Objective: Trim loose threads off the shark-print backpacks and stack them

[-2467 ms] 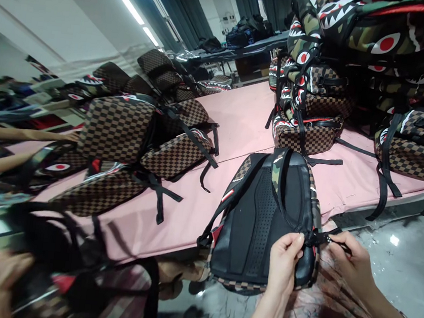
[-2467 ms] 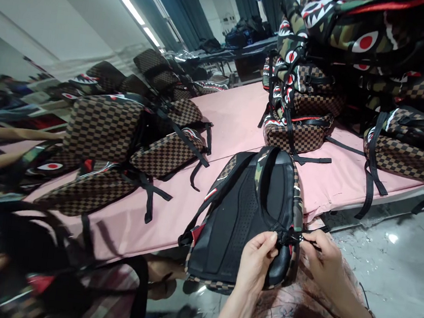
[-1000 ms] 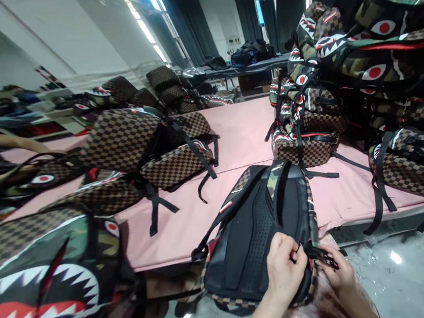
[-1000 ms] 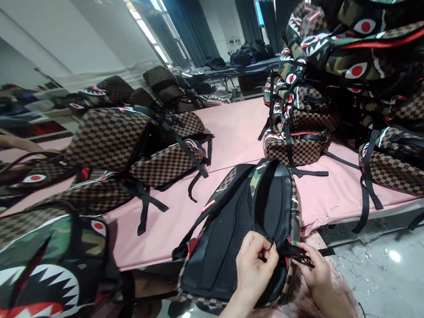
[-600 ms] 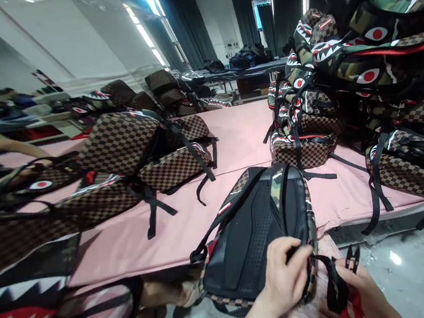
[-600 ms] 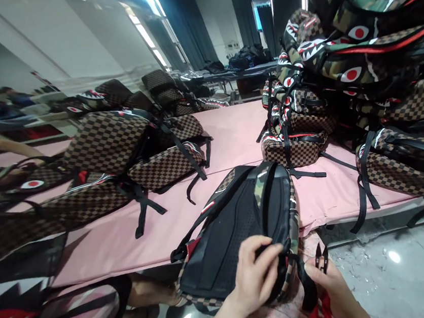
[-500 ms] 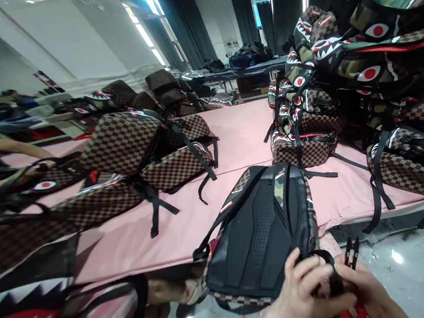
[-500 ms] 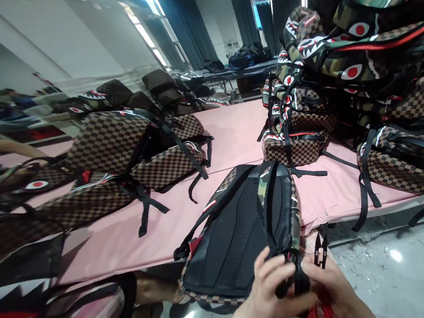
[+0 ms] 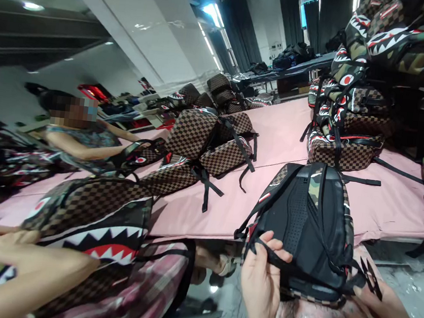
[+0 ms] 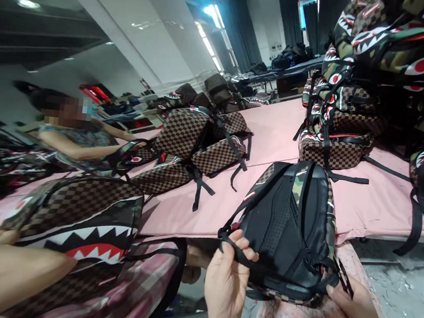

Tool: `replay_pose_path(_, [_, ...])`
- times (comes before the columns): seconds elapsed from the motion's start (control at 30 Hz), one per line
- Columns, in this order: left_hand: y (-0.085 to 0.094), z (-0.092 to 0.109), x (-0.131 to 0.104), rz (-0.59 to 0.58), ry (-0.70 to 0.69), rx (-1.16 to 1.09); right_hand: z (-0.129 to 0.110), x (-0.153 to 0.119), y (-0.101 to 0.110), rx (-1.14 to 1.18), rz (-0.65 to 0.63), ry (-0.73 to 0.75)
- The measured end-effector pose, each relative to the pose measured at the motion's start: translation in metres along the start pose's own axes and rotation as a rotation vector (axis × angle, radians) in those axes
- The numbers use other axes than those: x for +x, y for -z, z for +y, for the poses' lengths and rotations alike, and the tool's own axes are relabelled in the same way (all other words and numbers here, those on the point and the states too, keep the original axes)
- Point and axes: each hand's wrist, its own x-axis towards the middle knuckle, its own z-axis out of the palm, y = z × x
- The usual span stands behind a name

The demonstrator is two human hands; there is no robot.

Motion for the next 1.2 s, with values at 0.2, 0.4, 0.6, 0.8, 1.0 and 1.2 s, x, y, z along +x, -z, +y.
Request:
replay_pose_path(0.2, [0.007, -0.013, 0.008, -0.092, 0.089, -0.009, 0.039, -0.011, 0.031, -0.059, -0.067, -0.134])
replay_pose_path(0.4, [0.001, -0.04, -0.002, -0.464, 0.37, 0.246, 0.02, -0.019, 0.052, -0.227, 0.136, -0.011])
replay_pose_path(0.6, [-0.009, -0.059, -0.017, -0.538, 0.38, 0.423, -0.048, -0.007, 0.02, -0.412, 0.018, 0.449])
replay_pose_path(0.8, [-0.017, -0.055, -0.025, -0.619, 0.328, 0.524, -0.067, 0.008, 0.001, -0.521, -0.055, 0.581])
replay_pose_path(1.0, [-0.018, -0.061, -0.026, -0.642, 0.368, 0.528, -0.062, 0.008, 0.006, -0.554, -0.041, 0.665])
replay_pose_path(1.2, [-0.02, -0.062, -0.027, -0.653, 0.351, 0.512, -0.06, 0.007, 0.01, -0.469, -0.03, 0.598])
